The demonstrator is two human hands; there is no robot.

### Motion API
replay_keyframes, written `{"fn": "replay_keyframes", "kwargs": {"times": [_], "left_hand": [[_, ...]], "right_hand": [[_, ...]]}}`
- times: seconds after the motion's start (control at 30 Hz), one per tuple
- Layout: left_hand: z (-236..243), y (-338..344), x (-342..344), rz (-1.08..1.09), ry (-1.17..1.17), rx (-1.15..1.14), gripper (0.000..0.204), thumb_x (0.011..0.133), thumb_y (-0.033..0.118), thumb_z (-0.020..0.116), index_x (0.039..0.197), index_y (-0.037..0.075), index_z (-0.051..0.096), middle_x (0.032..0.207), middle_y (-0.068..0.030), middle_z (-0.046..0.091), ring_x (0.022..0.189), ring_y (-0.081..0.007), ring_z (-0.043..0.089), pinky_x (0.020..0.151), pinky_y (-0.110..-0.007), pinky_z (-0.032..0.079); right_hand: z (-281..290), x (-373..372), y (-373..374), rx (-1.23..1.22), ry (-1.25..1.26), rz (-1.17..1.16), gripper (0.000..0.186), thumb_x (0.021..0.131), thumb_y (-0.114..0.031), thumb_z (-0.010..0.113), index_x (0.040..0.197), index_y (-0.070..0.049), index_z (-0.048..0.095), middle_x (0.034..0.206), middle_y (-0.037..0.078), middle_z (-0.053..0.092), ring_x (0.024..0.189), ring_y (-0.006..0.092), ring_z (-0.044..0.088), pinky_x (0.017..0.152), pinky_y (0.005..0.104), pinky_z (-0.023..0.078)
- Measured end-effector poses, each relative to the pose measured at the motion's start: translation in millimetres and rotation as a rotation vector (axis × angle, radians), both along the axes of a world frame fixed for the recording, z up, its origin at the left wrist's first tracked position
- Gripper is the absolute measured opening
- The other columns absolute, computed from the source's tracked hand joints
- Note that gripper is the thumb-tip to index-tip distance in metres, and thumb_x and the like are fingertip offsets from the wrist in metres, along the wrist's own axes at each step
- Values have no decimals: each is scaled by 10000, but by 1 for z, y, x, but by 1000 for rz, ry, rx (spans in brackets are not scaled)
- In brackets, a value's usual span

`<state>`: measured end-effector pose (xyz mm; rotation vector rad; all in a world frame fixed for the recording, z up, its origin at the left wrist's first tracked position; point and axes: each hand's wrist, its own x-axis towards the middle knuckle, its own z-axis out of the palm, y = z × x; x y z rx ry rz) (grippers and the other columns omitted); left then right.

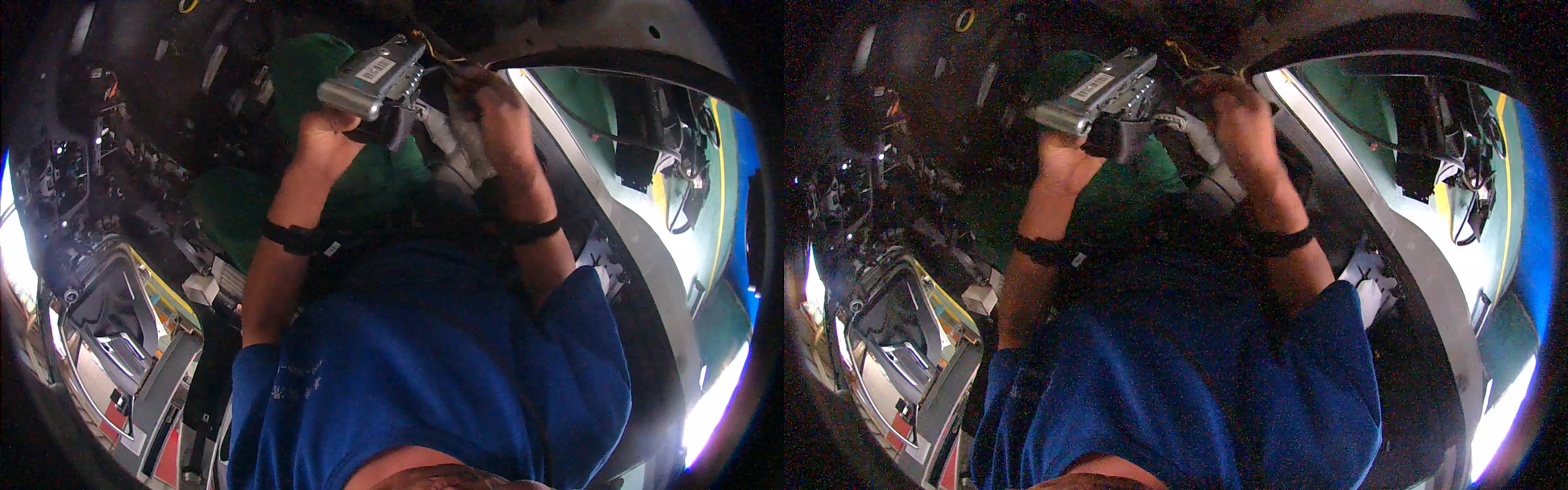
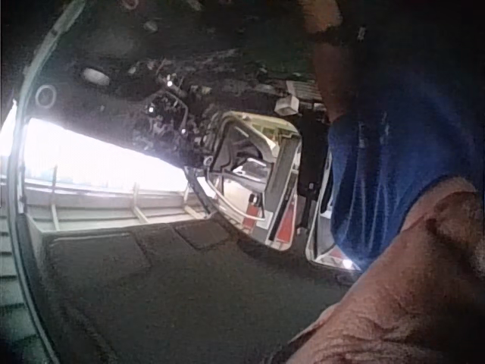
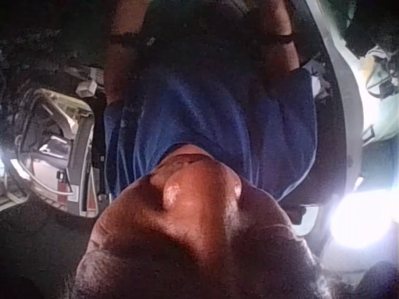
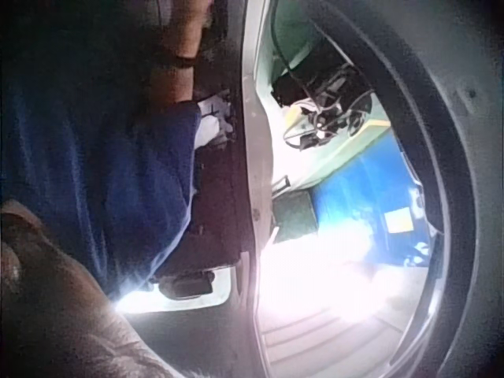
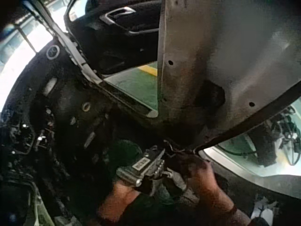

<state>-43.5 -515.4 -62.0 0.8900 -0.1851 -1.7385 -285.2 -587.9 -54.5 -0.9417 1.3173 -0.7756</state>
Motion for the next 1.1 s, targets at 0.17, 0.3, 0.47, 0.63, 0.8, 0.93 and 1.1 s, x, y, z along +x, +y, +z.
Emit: {"fn": "replay_keyframes", "kwargs": {"times": [0.17,0.3,0.47,0.63,0.8,0.93,1.1], "left_hand": [[16,-6,14,111,99,-17,728,701,361,766,1345,107,541,1381,-92,538,1271,-372,479,1079,-609,336],[33,-14,22,172,224,4,667,690,265,754,1296,62,562,1330,-125,575,1231,-364,519,1077,-560,370],[51,-20,19,170,178,-55,656,757,443,710,1307,110,578,1325,-124,587,1230,-368,522,1059,-580,377],[68,-24,19,127,-7,-126,612,749,414,715,1258,91,610,1300,-125,607,1216,-345,540,1062,-542,394],[76,-36,31,33,341,-207,611,773,426,690,1284,103,598,1354,-121,570,1242,-351,522,1091,-538,367],[74,-54,45,-67,486,-195,619,871,510,569,1335,100,541,1352,-134,554,1234,-364,526,1059,-572,388],[63,-83,65,65,514,-160,535,899,467,553,1244,62,607,1234,-134,637,1050,-358,642,847,-528,536]], "right_hand": [[29,-43,-18,27,-156,-58,238,896,-95,495,1031,0,666,923,49,643,796,134,568,707,232,453],[29,-49,-14,-6,-43,132,242,921,-133,502,1045,-3,664,932,39,649,818,126,571,718,247,459],[31,-29,3,67,-33,225,232,955,-157,543,1101,-28,668,948,35,674,852,117,598,777,266,482],[44,17,21,-102,-139,429,205,924,-93,604,1105,-10,654,990,82,676,947,140,611,839,305,497],[73,38,30,-341,-8,643,248,853,-125,674,1067,-7,637,1001,127,676,920,187,629,815,318,503],[83,53,25,-323,141,239,283,822,-163,707,1055,-18,640,1008,164,654,908,266,643,777,344,520],[73,92,17,-653,417,499,306,770,-177,762,1022,-37,660,1032,191,621,919,376,639,762,411,548]]}}
